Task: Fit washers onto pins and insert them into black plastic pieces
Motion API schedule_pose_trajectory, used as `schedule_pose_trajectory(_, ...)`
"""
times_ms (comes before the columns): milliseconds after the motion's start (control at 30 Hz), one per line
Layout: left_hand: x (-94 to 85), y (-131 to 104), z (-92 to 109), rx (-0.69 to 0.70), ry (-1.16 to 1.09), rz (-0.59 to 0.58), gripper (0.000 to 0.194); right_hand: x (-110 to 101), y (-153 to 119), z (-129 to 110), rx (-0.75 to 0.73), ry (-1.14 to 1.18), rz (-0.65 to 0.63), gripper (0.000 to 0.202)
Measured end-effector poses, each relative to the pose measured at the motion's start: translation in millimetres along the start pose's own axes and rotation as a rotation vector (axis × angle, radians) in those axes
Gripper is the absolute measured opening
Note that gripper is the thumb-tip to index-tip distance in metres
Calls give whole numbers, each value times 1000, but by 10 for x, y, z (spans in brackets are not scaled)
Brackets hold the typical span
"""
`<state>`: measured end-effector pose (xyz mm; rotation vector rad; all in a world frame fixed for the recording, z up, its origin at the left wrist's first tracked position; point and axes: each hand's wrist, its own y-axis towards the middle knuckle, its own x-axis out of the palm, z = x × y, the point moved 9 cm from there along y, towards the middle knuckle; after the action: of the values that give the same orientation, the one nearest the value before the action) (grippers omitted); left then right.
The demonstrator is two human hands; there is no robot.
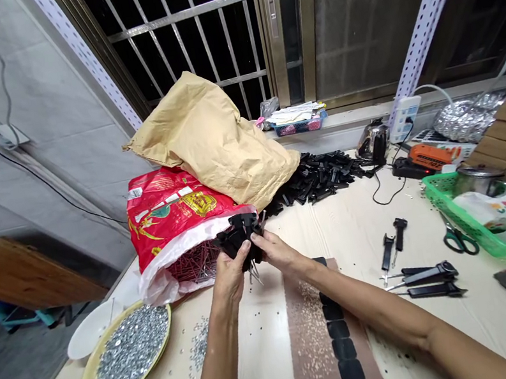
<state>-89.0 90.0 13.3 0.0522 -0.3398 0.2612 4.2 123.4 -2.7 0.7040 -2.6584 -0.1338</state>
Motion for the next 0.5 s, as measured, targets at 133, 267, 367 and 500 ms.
schedule_pose_trajectory(133,-82,-18,-45,31,32,22,51,17,-36,-151,-18,-88,23,37)
schedule_pose_trajectory(267,-45,-46,-121,56,171,-8,49,139,-49,-343,-104,-112,-57,43)
schedule_pose_trajectory(367,-10,-68,-141,72,266,-19,55,165,-48,-462,-238,-253,-42,57)
schedule_pose_trajectory(500,-6,-103,-103,113,318,-11,64,229,-49,-452,-240,-356,-129,76)
